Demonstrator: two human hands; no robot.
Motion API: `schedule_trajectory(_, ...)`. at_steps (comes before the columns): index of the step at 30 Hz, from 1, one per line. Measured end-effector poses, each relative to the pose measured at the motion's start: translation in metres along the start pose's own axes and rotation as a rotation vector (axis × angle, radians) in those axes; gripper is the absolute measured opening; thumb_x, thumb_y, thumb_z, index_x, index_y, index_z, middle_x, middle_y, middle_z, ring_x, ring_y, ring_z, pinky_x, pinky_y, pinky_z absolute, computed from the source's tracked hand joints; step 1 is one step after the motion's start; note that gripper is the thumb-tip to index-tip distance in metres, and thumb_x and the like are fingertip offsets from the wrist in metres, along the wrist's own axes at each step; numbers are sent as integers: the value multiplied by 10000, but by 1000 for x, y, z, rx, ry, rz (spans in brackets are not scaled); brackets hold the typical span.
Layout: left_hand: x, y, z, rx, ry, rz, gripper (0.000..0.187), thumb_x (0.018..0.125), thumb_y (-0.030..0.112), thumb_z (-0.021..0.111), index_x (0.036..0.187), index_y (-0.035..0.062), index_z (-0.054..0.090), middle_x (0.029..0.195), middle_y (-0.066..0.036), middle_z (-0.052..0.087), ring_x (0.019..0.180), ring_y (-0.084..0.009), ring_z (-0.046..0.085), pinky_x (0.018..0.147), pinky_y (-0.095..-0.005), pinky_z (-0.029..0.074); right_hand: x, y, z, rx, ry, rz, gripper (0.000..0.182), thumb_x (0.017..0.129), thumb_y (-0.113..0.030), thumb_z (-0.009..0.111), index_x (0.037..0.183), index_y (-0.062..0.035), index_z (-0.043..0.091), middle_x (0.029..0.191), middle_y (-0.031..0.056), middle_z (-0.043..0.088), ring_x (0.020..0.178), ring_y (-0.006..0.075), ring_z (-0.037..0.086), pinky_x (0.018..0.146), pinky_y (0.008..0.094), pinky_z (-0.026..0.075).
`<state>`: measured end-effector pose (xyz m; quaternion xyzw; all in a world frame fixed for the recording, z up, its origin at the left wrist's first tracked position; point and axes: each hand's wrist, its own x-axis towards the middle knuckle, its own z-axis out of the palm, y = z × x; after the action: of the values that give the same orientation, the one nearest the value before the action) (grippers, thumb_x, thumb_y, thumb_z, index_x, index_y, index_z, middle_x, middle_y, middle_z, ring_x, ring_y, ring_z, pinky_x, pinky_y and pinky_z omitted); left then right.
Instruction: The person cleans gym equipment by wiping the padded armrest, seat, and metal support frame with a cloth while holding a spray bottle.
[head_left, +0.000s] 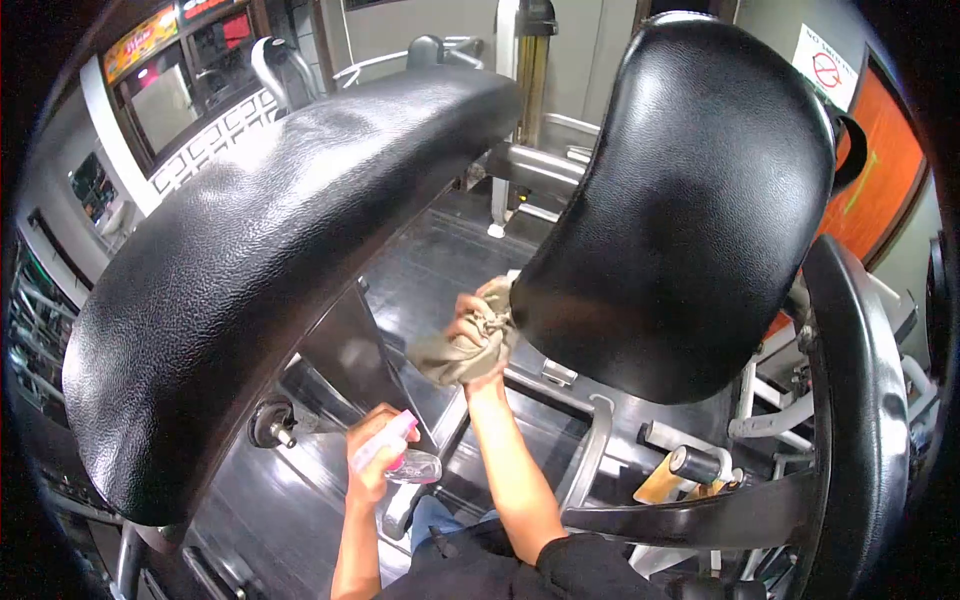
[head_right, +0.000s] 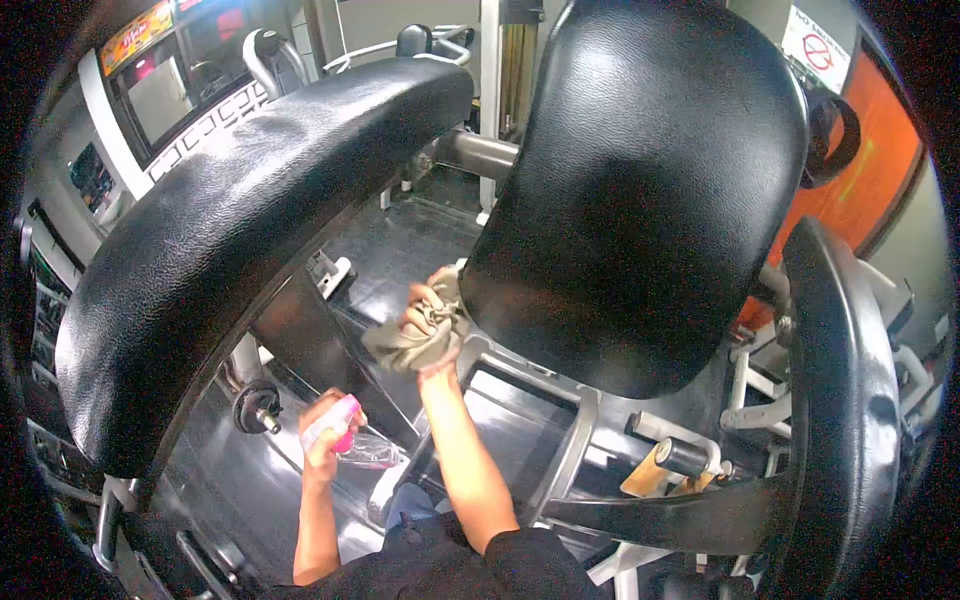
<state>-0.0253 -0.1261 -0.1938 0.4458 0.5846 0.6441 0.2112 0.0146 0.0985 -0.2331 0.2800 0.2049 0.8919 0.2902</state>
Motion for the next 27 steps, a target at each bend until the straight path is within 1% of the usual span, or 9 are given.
schedule_trajectory(4, -1, 2, 0, -25, 19, -49, 407, 780, 373, 617, 815, -29, 670, 807, -117, 648, 744, -207, 612, 675, -324, 458, 21, 17, 5, 109, -264, 193, 239, 970, -286, 577, 1147, -147, 658, 1141, -42, 684, 783, 92, 470, 504, 228, 404)
schedule_trajectory(9, 7, 0, 4, -8, -2, -40, 404, 772, 379, 624, 809, -20, 673, 810, -110, 630, 733, -200, 594, 662, -310, 429, -53, -16, -21, -103, -68, 53, 465, 770, -53, 794, 1203, -138, 645, 1218, -8, 639, 811, 103, 499, 550, 237, 432)
schedule_trajectory(10, 8, 0, 4, -4, -13, -32, 412, 772, 388, 623, 810, -20, 673, 813, -109, 628, 737, -196, 590, 665, -309, 428, -72, -23, -22, -163, -168, 208, 331, 869, -169, 711, 1191, -128, 646, 1106, 9, 657, 790, 107, 496, 540, 242, 428)
schedule_trajectory(11, 9, -1, 4, 0, -23, -27, 420, 771, 396, 622, 810, -19, 673, 816, -107, 627, 740, -192, 587, 669, -307, 426, -91, -37, -24, -72, 23, 149, 311, 931, -278, 615, 1187, -104, 640, 1018, 37, 659, 733, 113, 483, 531, 251, 421)
schedule_trajectory(14, 14, -3, 8, -49, -44, -74, 436, 770, 410, 618, 814, -20, 674, 814, -107, 623, 743, -188, 583, 671, -304, 424, -125, -4, 41, -976, 748, -358, 308, 960, -264, 585, 1171, -47, 644, 1033, 87, 662, 900, 178, 594, 700, 294, 525)
schedule_trajectory(17, 19, -5, 14, -31, -108, -93, 455, 768, 419, 617, 817, -30, 671, 819, -110, 623, 743, -193, 585, 673, -311, 426, -102, 3, 75, -2428, 138, -910, 297, 870, -33, 665, 1166, -8, 677, 1148, 123, 614, 1043, 254, 619, 944, 307, 474)
schedule_trajectory(20, 27, -15, 21, -78, -156, -26, 465, 777, 427, 618, 830, -33, 668, 830, -103, 625, 739, -180, 585, 666, -300, 432, -75, 14, 102, -2736, -142, -1191, 446, 720, 26, 753, 1139, -126, 734, 1118, 101, 619, 995, 275, 632, 864, 363, 526)
schedule_trajectory(23, 35, -13, 34, -146, -144, -59, 494, 787, 482, 594, 787, -10, 646, 807, -103, 613, 671, -149, 548, 599, -273, 414, -64, 0, 83, -2963, -54, -1111, 596, 654, -24, 808, 1191, -273, 739, 1086, 28, 636, 922, 249, 626, 767, 375, 550)
schedule_trajectory(27, 47, -31, 31, -298, -250, -7, 425, 817, 386, 613, 866, -34, 659, 865, -98, 632, 713, -147, 580, 626, -266, 440, -91, -24, 56, -3015, 87, -1158, 608, 642, -18, 782, 1175, -307, 746, 968, -4, 600, 878, 207, 632, 698, 361, 548)
